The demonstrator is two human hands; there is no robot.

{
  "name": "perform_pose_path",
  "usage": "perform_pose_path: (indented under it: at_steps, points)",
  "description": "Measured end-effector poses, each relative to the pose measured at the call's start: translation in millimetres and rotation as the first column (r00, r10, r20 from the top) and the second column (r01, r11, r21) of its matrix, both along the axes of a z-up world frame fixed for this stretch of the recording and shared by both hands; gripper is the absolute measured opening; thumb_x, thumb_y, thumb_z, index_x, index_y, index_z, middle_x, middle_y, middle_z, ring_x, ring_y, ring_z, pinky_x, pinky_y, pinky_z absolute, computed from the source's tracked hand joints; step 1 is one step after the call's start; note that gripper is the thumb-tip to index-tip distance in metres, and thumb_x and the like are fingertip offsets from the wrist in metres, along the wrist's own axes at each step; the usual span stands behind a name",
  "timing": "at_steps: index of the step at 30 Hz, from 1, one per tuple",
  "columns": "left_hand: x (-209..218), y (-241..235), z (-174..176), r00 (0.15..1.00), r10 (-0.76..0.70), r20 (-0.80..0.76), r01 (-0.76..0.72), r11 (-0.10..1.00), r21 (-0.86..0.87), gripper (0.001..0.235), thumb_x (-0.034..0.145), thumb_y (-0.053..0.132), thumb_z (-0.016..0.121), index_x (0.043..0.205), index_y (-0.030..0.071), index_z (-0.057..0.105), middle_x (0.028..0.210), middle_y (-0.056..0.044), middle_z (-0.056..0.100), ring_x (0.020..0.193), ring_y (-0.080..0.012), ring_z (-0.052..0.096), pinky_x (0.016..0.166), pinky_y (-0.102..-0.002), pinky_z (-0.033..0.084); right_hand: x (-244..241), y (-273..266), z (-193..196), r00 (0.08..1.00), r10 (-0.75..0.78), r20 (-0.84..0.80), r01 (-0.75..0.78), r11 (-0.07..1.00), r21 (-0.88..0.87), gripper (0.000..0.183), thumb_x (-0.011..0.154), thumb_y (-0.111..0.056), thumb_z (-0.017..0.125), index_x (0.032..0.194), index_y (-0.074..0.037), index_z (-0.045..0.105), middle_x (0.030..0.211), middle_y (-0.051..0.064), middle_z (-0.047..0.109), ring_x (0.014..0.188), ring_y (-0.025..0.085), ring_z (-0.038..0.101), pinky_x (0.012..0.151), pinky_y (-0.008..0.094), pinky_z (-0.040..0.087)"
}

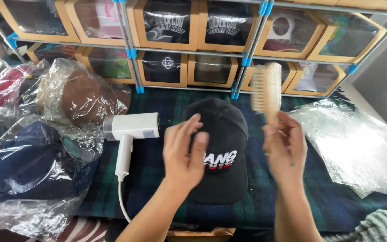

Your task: The person cleans a black baseball cap by brushing the interior and exterior with a wooden brush and then applying heat with a hair dryer. The cap is turned over and handled repeatedly to treat different sections.

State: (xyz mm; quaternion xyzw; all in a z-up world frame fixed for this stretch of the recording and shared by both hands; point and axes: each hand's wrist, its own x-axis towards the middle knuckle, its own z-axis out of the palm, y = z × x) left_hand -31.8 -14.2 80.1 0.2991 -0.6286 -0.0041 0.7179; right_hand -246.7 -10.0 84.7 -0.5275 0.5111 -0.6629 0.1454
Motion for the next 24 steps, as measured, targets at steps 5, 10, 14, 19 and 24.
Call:
perform_pose_path:
  at_steps: [5,10,14,19,24]
  points:
    - [-25,-2,63,0.855,-0.453,-0.252,0.517,0.782,0.348,0.056,0.099,0.019,0.066,0.148,0.005,0.046,0.105,-0.017,0.077,0.099,-0.0345,0.077,0.086,-0.046,0.061,53,-10,18,0.933,0.193,-0.305,-0.291,0.903,-0.318,0.041,0.089,0.002,0.078,0.128,0.005,0.066,0.103,0.017,0.065,0.083,0.026,0.069,0.069,0.035,0.059]
    - [20,-55,80,0.926,-0.355,-0.126,0.373,0.823,0.429,0.053,0.103,0.018,0.057,0.151,0.0,0.041,0.097,-0.031,0.074,0.084,-0.0313,0.077,0.072,-0.042,0.069,11,-54,5,0.861,-0.107,-0.498,-0.166,0.866,-0.472,0.019,0.09,-0.004,0.08,0.109,-0.003,0.077,0.111,0.014,0.074,0.104,0.033,0.069,0.087,0.042,0.056]
    - [46,-59,88,0.85,-0.393,0.35,0.051,0.723,0.689,0.03,0.097,0.037,0.065,0.112,0.012,0.071,0.082,-0.017,0.073,0.077,-0.0365,0.072,0.065,-0.047,0.059,-14,-92,-29,0.949,0.284,-0.137,-0.303,0.942,-0.144,0.023,0.104,-0.012,0.063,0.119,0.003,0.071,0.108,0.02,0.067,0.1,0.027,0.065,0.082,0.041,0.056]
    - [57,-115,76,0.647,-0.422,0.635,-0.292,0.631,0.718,0.041,0.103,0.035,0.05,0.125,0.01,0.073,0.115,-0.017,0.076,0.113,-0.036,0.07,0.103,-0.047,0.052,8,-93,-47,0.861,0.42,0.286,-0.468,0.875,0.123,0.044,0.104,-0.031,0.052,0.134,-0.001,0.067,0.124,0.018,0.068,0.111,0.023,0.061,0.098,0.04,0.05]
    - [56,-163,68,0.583,-0.288,0.76,-0.594,0.487,0.64,0.051,0.096,0.062,0.052,0.129,0.028,0.07,0.121,-0.006,0.072,0.117,-0.0329,0.067,0.098,-0.053,0.054,-15,-131,-104,0.762,0.393,0.514,-0.494,0.866,0.071,0.035,0.106,-0.027,0.056,0.123,-0.001,0.071,0.099,0.022,0.071,0.085,0.029,0.07,0.077,0.044,0.059]
